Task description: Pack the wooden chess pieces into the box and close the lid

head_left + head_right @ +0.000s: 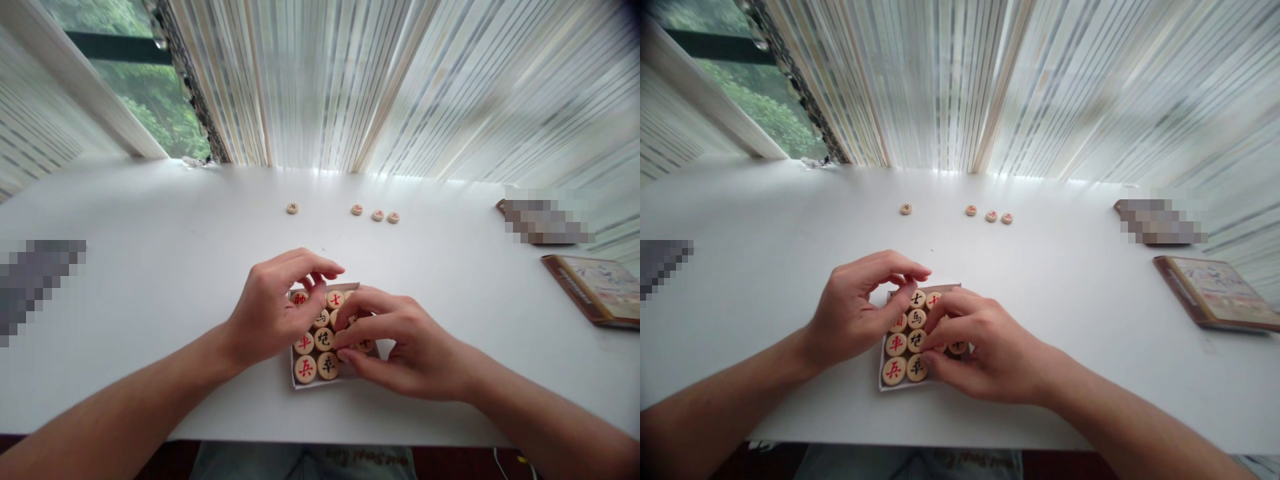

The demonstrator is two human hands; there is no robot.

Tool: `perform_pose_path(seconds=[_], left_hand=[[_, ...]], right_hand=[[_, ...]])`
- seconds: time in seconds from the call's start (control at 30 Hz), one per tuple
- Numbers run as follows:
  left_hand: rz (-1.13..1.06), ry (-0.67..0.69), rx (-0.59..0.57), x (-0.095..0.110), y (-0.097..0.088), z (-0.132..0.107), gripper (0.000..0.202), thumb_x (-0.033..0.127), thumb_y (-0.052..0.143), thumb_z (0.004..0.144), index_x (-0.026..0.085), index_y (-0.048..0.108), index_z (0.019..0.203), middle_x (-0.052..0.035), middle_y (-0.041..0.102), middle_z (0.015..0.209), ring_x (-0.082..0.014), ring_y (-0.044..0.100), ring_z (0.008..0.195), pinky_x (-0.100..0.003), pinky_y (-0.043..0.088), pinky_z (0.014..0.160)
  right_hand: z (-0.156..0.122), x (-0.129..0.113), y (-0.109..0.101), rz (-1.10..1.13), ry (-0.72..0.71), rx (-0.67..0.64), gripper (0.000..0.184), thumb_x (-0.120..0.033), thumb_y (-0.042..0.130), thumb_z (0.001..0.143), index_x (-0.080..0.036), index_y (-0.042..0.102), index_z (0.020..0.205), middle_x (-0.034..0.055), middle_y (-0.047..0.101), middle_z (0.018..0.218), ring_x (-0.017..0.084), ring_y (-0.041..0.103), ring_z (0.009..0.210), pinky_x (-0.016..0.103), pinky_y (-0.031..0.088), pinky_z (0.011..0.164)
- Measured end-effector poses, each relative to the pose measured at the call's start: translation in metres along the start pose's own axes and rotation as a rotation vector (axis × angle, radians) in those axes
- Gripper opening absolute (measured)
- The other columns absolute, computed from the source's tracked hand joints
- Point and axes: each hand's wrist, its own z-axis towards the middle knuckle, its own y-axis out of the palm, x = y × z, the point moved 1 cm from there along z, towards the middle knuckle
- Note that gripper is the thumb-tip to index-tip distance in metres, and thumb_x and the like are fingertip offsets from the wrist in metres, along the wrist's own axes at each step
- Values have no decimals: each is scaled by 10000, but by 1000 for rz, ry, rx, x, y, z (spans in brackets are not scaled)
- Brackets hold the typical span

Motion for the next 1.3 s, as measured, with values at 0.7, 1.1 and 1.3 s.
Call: perform_pose_path(seconds=[0.7, 1.1, 1.3], left_hand=[[187, -166, 36, -35, -20, 15, 130, 170, 679, 912, 170, 803, 951, -54, 828, 875, -157, 755, 702, -185, 570, 504], [235, -180, -85, -39, -17, 14, 145, 186, 675, 899, 178, 812, 948, -47, 831, 861, -174, 755, 684, -257, 604, 608], [223, -187, -104, -41, -16, 12, 153, 191, 664, 904, 177, 808, 953, -53, 828, 866, -184, 755, 697, -265, 591, 605]], right_hand=[[4, 42, -29, -268, 221, 304, 310, -319, 660, 1008, -193, 688, 726, 56, 715, 750, 170, 625, 659, 290, 470, 595], [3, 70, -52, -420, 394, 373, 354, -407, 649, 976, -189, 679, 699, 34, 681, 689, 166, 549, 627, 307, 436, 628], [0, 83, -64, -476, 513, 391, 334, -429, 659, 943, -179, 744, 738, 31, 708, 667, 174, 592, 610, 305, 439, 612]])
